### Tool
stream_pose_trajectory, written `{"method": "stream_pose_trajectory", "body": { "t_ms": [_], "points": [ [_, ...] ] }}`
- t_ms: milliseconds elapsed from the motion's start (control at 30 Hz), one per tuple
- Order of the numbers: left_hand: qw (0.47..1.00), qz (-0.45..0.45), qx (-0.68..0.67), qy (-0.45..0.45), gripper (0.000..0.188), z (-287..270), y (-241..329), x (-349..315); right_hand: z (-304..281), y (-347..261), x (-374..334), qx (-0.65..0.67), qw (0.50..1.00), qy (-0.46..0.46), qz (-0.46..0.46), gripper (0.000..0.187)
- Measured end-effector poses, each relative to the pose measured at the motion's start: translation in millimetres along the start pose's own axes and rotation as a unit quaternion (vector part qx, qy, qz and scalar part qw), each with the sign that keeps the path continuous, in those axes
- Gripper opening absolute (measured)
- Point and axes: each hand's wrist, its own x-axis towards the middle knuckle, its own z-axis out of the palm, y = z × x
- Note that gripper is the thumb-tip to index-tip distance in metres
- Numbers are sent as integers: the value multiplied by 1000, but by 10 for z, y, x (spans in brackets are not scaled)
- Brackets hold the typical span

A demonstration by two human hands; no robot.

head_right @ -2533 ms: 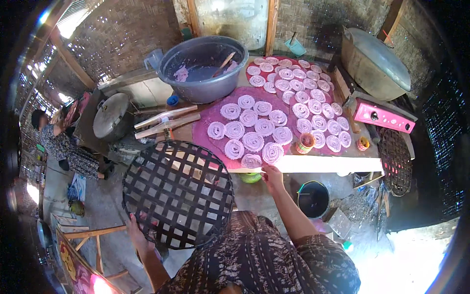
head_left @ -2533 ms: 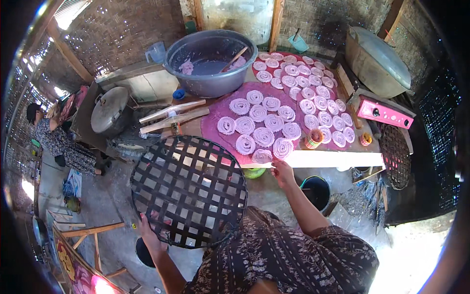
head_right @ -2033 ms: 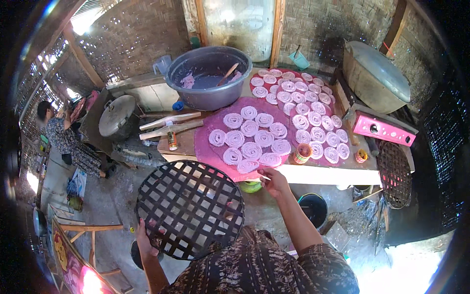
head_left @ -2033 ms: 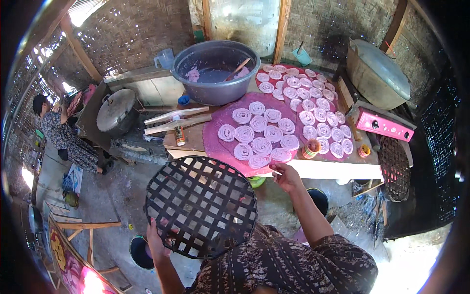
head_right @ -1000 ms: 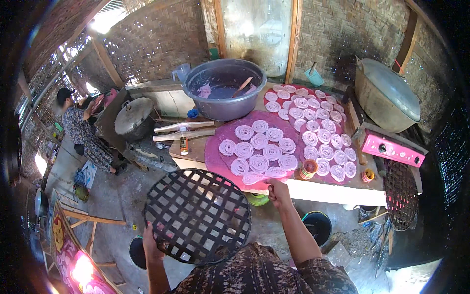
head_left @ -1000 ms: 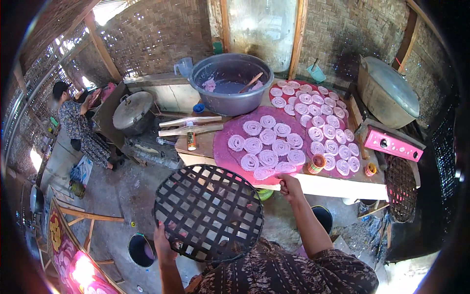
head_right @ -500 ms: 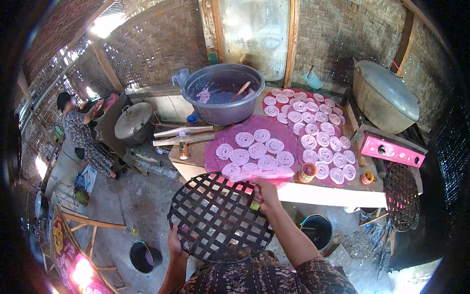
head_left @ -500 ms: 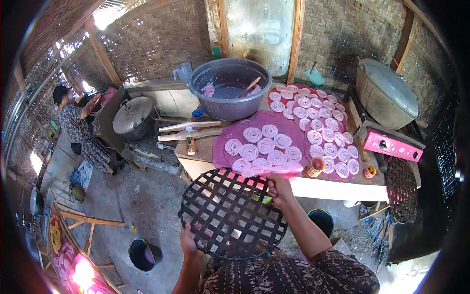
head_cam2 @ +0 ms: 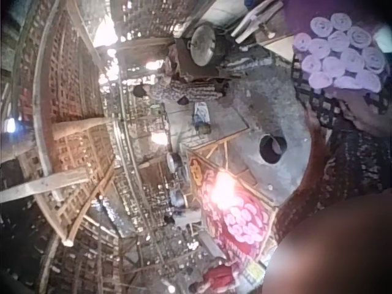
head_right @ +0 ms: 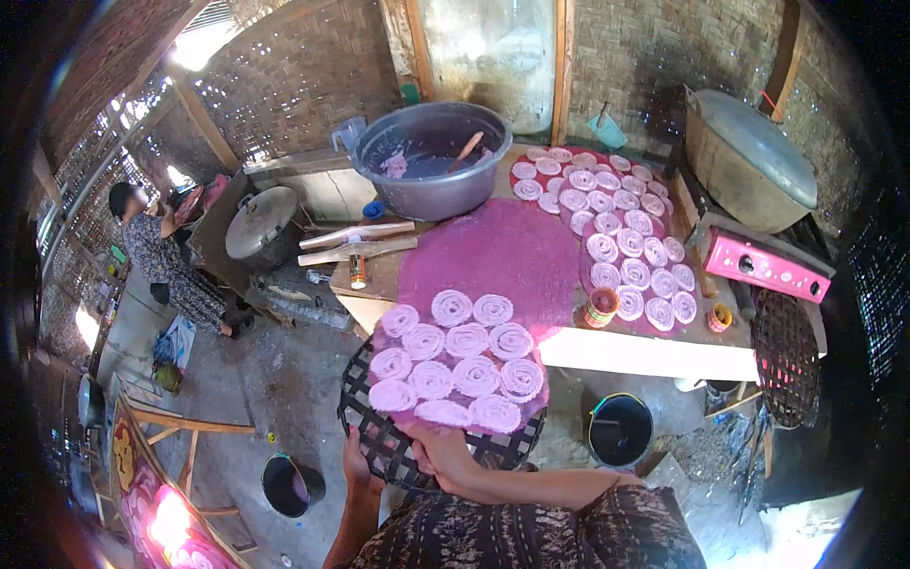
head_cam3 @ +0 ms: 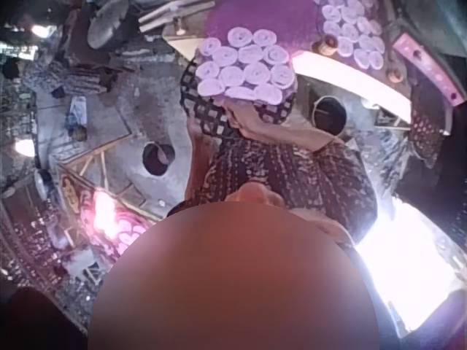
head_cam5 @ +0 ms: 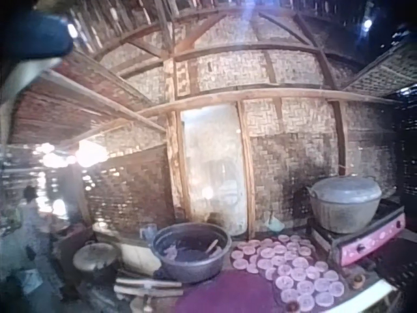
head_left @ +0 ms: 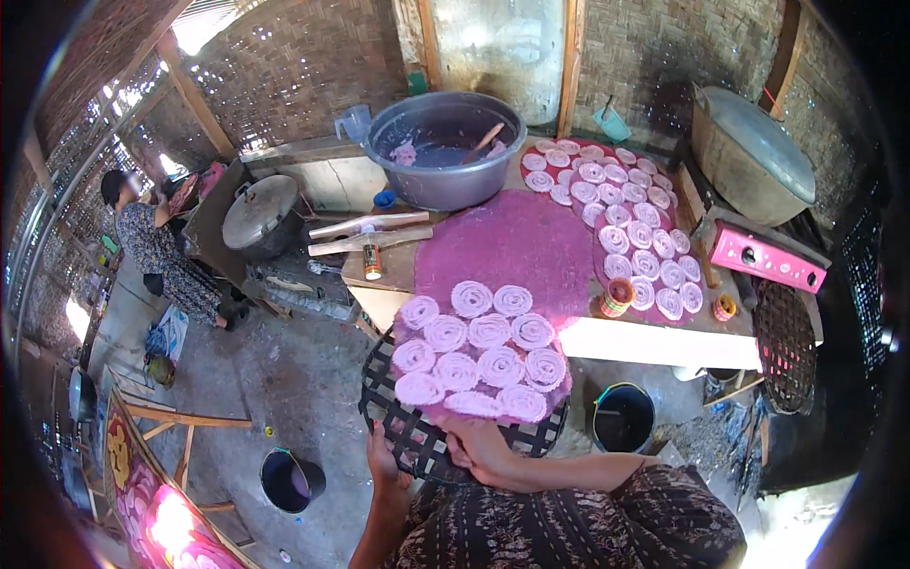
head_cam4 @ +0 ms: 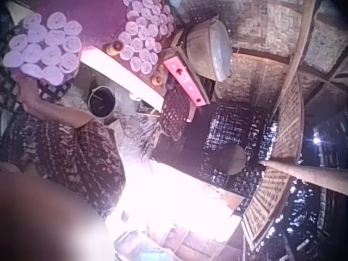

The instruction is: The person is squeezing pink paste from a tube to form swirled cracker shapes on a wooden board and then arranging those shapes onto a circular woven tray.

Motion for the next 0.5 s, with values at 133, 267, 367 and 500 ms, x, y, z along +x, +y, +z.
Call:
{"method": "stream_pose_trajectory", "body": {
  "t_ms": [133, 267, 367, 500],
  "points": [
    [996, 11, -10, -92, 42, -51, 36, 27, -90, 161, -220, -33, 998, -43, 18, 18],
    [994, 28, -4, -110, 41, 142, 134, 99, -107, 116, -299, -18, 998, -53, -4, 15],
    [990, 7, -6, -141, 44, 108, 268, 300, -64, 15, -278, -37, 996, -78, -2, 21],
    [981, 5, 30, -189, 47, 371, 481, 594, -17, -53, -271, -70, 994, -53, -57, 22]
  ]
}}
